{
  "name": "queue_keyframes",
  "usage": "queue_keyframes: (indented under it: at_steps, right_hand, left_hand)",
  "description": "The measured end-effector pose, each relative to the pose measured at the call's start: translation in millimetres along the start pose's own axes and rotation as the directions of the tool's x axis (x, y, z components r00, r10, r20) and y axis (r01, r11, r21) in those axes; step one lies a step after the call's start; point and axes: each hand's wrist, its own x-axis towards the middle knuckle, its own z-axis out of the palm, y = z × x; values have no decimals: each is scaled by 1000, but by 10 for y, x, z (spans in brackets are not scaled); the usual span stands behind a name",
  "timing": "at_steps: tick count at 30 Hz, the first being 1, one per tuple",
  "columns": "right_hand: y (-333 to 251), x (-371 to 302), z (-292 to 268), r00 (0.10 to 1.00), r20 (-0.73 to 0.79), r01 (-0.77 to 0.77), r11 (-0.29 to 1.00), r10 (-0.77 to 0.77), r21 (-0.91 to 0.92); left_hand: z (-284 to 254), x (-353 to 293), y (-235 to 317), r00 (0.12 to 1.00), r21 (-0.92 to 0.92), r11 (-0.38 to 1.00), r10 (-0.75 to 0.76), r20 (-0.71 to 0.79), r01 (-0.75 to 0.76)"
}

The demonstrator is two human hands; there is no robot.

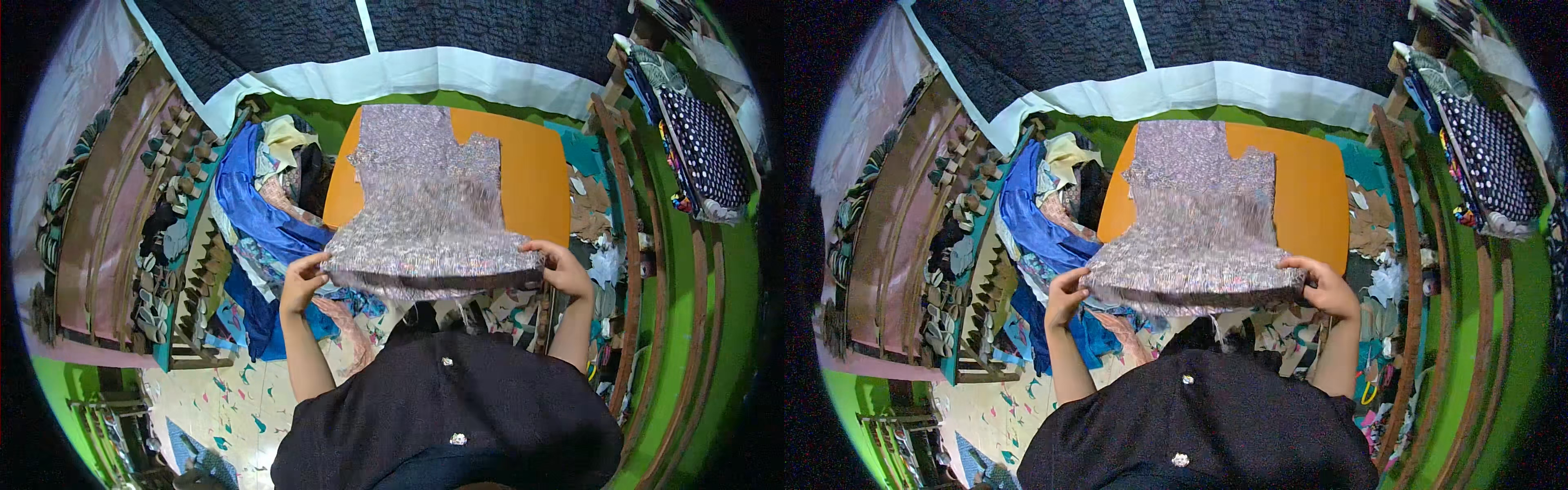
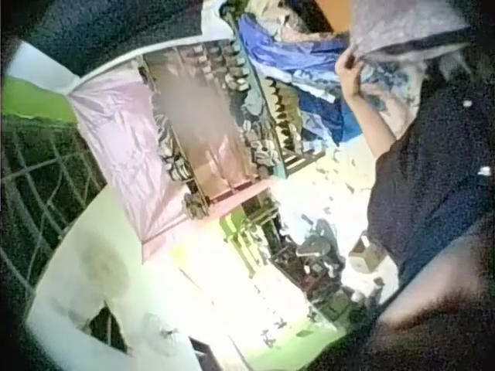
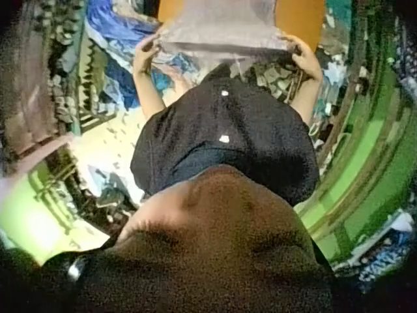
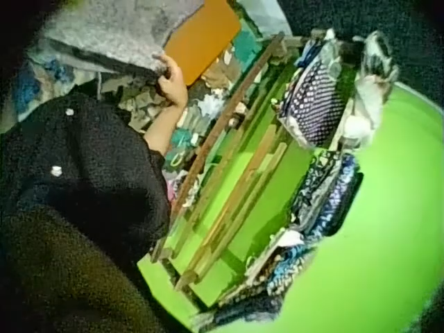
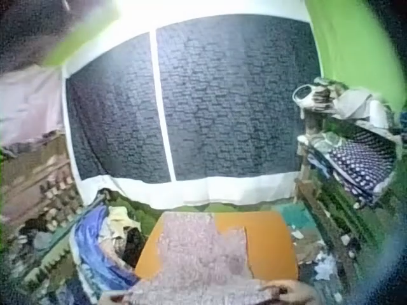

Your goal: Folding and organizing various pieces of patterned fabric on a small table and placing them on a shelf.

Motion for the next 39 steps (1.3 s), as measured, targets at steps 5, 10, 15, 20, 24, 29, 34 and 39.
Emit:
queue_keyframes:
  at_steps: [5,10,15,20,24,29,34,39]
  right_hand:
    - [-382,-139,89,997,75,49,895,-18,-443]
    - [-648,-296,99,979,205,112,892,-23,-437]
    - [-797,-245,89,977,214,155,749,-18,-644]
    - [-652,7,-67,971,127,235,880,-200,-413]
    - [-416,340,-108,953,-251,137,981,-168,-137]
    - [-426,1236,-346,926,-364,88,995,-96,-36]
    - [-264,2503,-1037,931,-355,9,980,-80,-196]
    - [309,4272,-1740,740,-658,-237,861,-140,-451]
  left_hand:
    - [114,-370,549,994,401,914,98,-53,-69]
    - [-50,-494,784,947,471,829,317,45,-300]
    - [-68,-388,790,867,193,846,477,146,-498]
    - [-57,-78,697,947,88,944,310,82,-317]
    - [58,503,708,963,-8,967,252,-100,-254]
    - [85,1591,598,965,19,971,240,-109,-239]
    - [49,3052,487,973,19,973,230,-11,-230]
    - [136,4758,346,975,178,962,218,-52,-206]
